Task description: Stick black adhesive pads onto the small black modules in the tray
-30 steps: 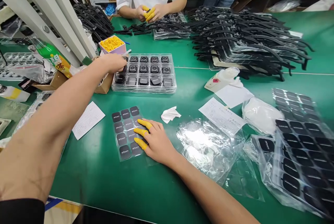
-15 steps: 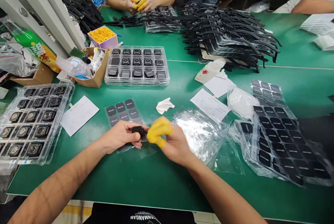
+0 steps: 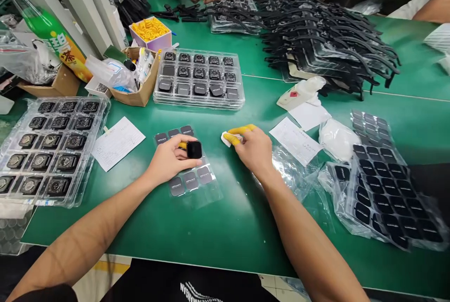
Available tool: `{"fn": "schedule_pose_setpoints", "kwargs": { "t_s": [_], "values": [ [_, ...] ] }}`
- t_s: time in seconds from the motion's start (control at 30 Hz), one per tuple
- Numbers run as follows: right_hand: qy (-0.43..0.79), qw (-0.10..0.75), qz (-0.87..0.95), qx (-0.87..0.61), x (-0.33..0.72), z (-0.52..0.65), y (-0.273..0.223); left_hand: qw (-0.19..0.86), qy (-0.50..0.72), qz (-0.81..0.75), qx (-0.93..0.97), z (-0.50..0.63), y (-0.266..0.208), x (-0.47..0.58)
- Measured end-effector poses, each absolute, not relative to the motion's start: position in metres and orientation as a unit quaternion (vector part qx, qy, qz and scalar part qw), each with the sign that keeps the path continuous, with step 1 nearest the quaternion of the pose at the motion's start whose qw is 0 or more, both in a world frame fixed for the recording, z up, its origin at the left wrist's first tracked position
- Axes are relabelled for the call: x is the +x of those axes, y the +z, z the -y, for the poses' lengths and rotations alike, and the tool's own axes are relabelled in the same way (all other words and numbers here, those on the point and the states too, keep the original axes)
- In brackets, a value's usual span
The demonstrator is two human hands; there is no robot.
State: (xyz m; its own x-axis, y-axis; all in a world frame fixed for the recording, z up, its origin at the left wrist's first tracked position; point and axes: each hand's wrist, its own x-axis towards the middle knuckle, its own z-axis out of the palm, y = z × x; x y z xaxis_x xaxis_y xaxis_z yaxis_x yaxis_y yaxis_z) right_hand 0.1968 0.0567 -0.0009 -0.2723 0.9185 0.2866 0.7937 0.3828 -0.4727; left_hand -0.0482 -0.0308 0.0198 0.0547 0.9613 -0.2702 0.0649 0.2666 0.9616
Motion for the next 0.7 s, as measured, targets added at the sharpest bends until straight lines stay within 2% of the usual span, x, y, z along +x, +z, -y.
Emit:
{"fn": "schedule_pose_setpoints", "kwargs": {
  "t_s": [0.1,0.17,0.43,0.6,0.7],
  "values": [
    [0.191,0.35,0.818,-0.415,0.17,-0.038,0.002,0.566,0.4,-0.549,0.467,0.028,0.014,-0.05],
    [0.208,0.36,0.837,-0.357,0.155,-0.026,0.003,0.563,0.399,-0.542,0.48,0.028,0.012,-0.051],
    [0.162,0.376,0.844,-0.347,0.139,-0.023,-0.012,0.555,0.391,-0.552,0.485,0.028,0.01,-0.051],
    [0.044,0.324,0.804,-0.497,0.164,-0.032,-0.012,0.57,0.403,-0.56,0.445,0.027,0.01,-0.051],
    [0.042,0.333,0.814,-0.474,0.191,-0.02,-0.008,0.574,0.399,-0.561,0.443,0.026,0.011,-0.052]
  ]
}}
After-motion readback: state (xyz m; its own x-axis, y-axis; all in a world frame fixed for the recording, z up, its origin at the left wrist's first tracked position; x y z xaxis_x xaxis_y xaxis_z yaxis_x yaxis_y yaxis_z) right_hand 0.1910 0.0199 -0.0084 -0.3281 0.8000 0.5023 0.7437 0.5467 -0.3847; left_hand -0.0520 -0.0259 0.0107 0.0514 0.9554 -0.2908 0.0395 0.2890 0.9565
